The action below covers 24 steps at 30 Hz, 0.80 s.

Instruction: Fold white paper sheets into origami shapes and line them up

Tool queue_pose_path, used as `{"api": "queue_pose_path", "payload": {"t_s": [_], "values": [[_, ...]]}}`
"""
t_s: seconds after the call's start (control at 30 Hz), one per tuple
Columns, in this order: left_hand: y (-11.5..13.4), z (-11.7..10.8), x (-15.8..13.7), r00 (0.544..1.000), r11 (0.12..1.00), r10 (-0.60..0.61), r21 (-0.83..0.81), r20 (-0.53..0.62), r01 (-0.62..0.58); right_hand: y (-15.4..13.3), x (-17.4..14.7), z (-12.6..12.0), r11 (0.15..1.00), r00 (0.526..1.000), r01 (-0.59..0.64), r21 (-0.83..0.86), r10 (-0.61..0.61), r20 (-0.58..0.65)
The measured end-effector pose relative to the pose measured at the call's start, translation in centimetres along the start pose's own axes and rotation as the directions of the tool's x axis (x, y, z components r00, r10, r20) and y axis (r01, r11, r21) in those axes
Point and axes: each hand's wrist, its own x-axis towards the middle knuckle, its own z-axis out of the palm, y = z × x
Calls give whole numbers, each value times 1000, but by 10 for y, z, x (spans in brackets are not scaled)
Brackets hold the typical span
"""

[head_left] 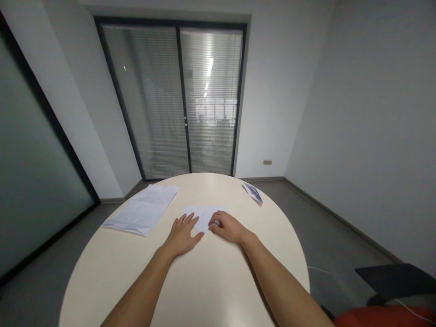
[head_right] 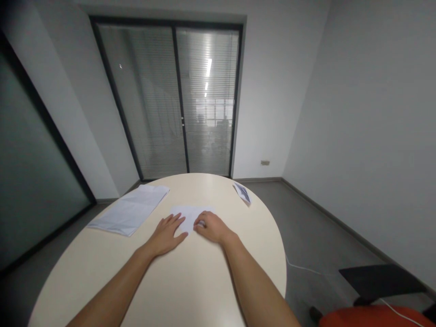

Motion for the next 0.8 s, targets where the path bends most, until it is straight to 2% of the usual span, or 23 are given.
{"api": "queue_pose_path", "payload": {"t_s": [0.13, 0.27, 0.5, 0.8], "values": [[-3, 0, 0, 998, 998, 56, -28, 25, -55, 9, -2, 2, 993, 997, -53, -105, 47, -62], [1, 0, 0, 994, 992, 109, -66, 25, -107, 15, -3, 4, 975, 990, -130, -181, 119, -73], [10, -6, -3, 994, 988, 113, -107, 11, -111, 1, -2, -5, 961, 976, -212, -177, 200, -87], [5, -4, -2, 964, 945, 263, -191, -31, -264, 4, -1, -5, 943, 959, -278, -182, 263, -106]]}}
